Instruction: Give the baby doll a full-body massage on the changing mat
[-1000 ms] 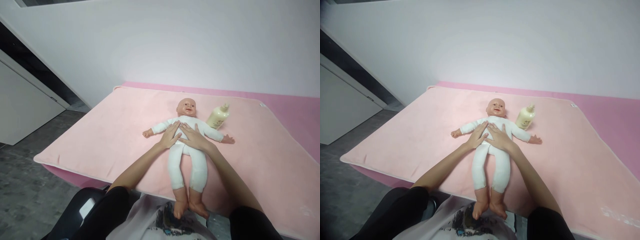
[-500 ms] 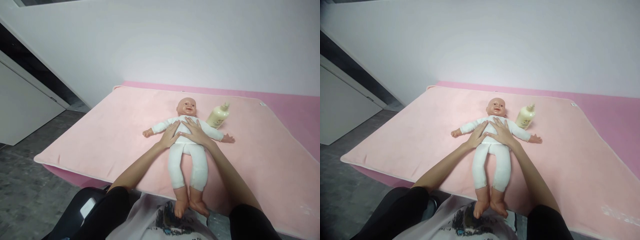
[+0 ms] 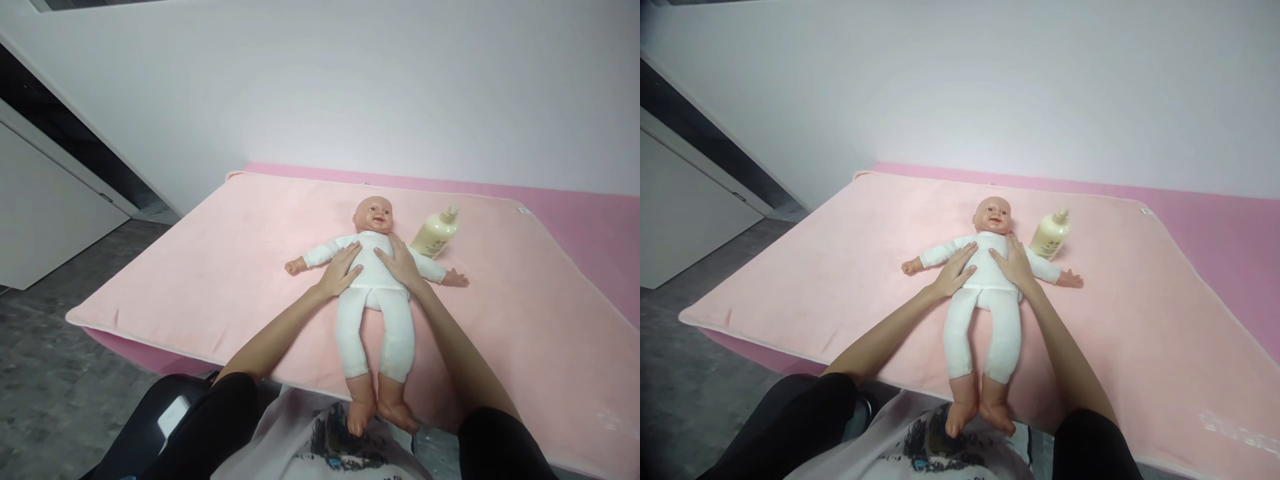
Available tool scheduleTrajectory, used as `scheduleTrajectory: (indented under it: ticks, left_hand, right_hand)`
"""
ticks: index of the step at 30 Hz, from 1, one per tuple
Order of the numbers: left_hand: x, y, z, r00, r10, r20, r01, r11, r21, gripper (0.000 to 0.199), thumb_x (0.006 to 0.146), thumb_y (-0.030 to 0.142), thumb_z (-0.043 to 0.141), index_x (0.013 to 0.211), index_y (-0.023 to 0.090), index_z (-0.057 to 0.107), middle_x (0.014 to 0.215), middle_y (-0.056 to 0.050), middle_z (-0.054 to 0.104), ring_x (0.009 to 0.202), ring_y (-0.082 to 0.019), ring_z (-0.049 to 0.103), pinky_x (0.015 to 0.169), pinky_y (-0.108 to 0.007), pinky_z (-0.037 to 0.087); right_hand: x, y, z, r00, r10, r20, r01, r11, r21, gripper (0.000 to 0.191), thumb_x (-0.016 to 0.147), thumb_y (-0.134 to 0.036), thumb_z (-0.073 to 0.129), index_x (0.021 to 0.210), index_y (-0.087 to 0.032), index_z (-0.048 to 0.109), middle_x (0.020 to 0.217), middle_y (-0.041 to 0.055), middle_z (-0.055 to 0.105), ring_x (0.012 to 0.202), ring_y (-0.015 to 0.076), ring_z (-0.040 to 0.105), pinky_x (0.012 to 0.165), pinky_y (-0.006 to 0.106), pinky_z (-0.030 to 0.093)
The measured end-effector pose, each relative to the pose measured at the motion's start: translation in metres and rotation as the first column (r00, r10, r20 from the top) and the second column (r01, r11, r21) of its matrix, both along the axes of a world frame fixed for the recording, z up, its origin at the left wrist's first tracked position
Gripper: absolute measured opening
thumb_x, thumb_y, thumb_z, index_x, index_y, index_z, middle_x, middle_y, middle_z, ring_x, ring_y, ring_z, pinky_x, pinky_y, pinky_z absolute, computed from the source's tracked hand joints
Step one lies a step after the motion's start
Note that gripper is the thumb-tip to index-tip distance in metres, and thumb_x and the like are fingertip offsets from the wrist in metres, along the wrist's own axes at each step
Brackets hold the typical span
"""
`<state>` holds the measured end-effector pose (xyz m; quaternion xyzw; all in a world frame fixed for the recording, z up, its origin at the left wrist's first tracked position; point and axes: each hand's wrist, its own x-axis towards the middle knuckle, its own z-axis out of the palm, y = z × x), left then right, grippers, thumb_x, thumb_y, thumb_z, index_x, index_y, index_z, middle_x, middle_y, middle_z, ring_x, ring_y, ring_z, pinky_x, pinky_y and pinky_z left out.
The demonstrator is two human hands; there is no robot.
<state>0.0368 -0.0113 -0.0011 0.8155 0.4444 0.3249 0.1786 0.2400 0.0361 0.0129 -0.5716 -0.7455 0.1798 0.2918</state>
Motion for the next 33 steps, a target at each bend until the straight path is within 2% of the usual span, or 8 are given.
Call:
scheduleTrajectory:
  ticks: [4, 8, 10, 13, 20, 23, 26, 33]
  left_hand:
    - [0.002, -0.003, 0.004, 1.000, -0.001, 0.015, 0.000, 1.000, 0.029, 0.047, 0.096, 0.037, 0.032, 0.139, 0.020, 0.040, 0.149, -0.007, 0.037, 0.141, -0.019, 0.026, 0.117, -0.047, 0.021]
    - [0.008, -0.011, 0.009, 0.976, -0.215, 0.017, 0.212, 0.971, 0.109, 0.040, 0.091, 0.015, 0.031, 0.114, 0.020, 0.063, 0.130, -0.005, 0.060, 0.134, -0.016, 0.041, 0.116, -0.047, 0.024]
    - [0.011, -0.015, 0.010, 0.946, -0.323, 0.017, 0.318, 0.939, 0.134, 0.040, 0.087, 0.010, 0.032, 0.103, 0.019, 0.067, 0.120, -0.005, 0.066, 0.126, -0.015, 0.050, 0.114, -0.044, 0.031]
    - [0.015, -0.018, 0.010, 0.920, -0.391, 0.016, 0.386, 0.913, 0.130, 0.039, 0.086, 0.009, 0.033, 0.098, 0.019, 0.068, 0.113, -0.006, 0.069, 0.120, -0.015, 0.056, 0.110, -0.042, 0.038]
    - [0.027, -0.018, 0.019, 0.868, -0.479, -0.127, 0.492, 0.865, 0.100, 0.043, 0.093, 0.017, 0.026, 0.115, 0.021, 0.063, 0.122, -0.006, 0.065, 0.121, -0.014, 0.055, 0.113, -0.037, 0.036]
    - [0.035, -0.019, 0.026, 0.808, -0.539, -0.237, 0.568, 0.820, 0.072, 0.044, 0.093, 0.020, 0.028, 0.127, 0.022, 0.055, 0.131, -0.005, 0.058, 0.127, -0.016, 0.049, 0.116, -0.035, 0.031]
    - [0.041, -0.019, 0.032, 0.762, -0.595, -0.255, 0.629, 0.773, 0.078, 0.044, 0.094, 0.024, 0.029, 0.132, 0.022, 0.052, 0.136, -0.005, 0.054, 0.130, -0.016, 0.046, 0.117, -0.032, 0.028]
    - [0.041, -0.015, 0.037, 0.807, -0.554, -0.201, 0.570, 0.821, 0.025, 0.044, 0.095, 0.036, 0.035, 0.138, 0.028, 0.043, 0.137, -0.003, 0.053, 0.129, -0.017, 0.047, 0.117, -0.039, 0.018]
  right_hand:
    - [0.001, 0.003, -0.003, 1.000, 0.001, 0.014, -0.001, 1.000, -0.009, 0.081, 0.086, -0.066, 0.036, 0.142, -0.008, 0.033, 0.148, 0.0180, 0.032, 0.139, 0.0283, 0.027, 0.116, 0.048, 0.017]
    - [0.003, 0.004, -0.006, 1.000, 0.021, 0.003, -0.021, 1.000, 0.002, 0.082, 0.087, -0.066, 0.034, 0.141, -0.003, 0.034, 0.147, 0.0201, 0.033, 0.138, 0.0281, 0.028, 0.116, 0.046, 0.019]
    - [0.004, 0.004, -0.006, 0.999, 0.034, -0.004, -0.034, 0.999, 0.014, 0.080, 0.088, -0.064, 0.032, 0.140, -0.004, 0.035, 0.146, 0.0197, 0.034, 0.138, 0.0275, 0.029, 0.116, 0.045, 0.019]
    - [0.004, 0.004, -0.006, 0.999, 0.045, -0.012, -0.045, 0.999, 0.023, 0.075, 0.089, -0.061, 0.030, 0.140, -0.006, 0.036, 0.146, 0.0183, 0.036, 0.137, 0.0267, 0.031, 0.115, 0.046, 0.020]
    - [0.005, 0.005, -0.008, 0.999, 0.044, -0.014, -0.043, 0.997, 0.061, 0.068, 0.092, -0.053, 0.025, 0.138, -0.006, 0.040, 0.142, 0.0181, 0.041, 0.136, 0.0261, 0.034, 0.114, 0.046, 0.022]
    - [0.005, 0.005, -0.011, 0.999, 0.029, -0.021, -0.027, 0.997, 0.071, 0.066, 0.092, -0.052, 0.023, 0.138, -0.008, 0.040, 0.142, 0.0172, 0.042, 0.135, 0.0264, 0.035, 0.114, 0.048, 0.022]
    - [0.005, 0.006, -0.013, 0.999, 0.029, -0.031, -0.027, 0.997, 0.075, 0.067, 0.092, -0.051, 0.021, 0.139, -0.007, 0.040, 0.143, 0.0165, 0.041, 0.136, 0.0255, 0.033, 0.114, 0.047, 0.022]
    - [0.007, 0.007, -0.009, 0.996, 0.031, -0.089, -0.023, 0.996, 0.085, 0.062, 0.093, -0.045, 0.019, 0.134, -0.010, 0.048, 0.138, 0.0130, 0.049, 0.132, 0.0219, 0.041, 0.113, 0.043, 0.026]
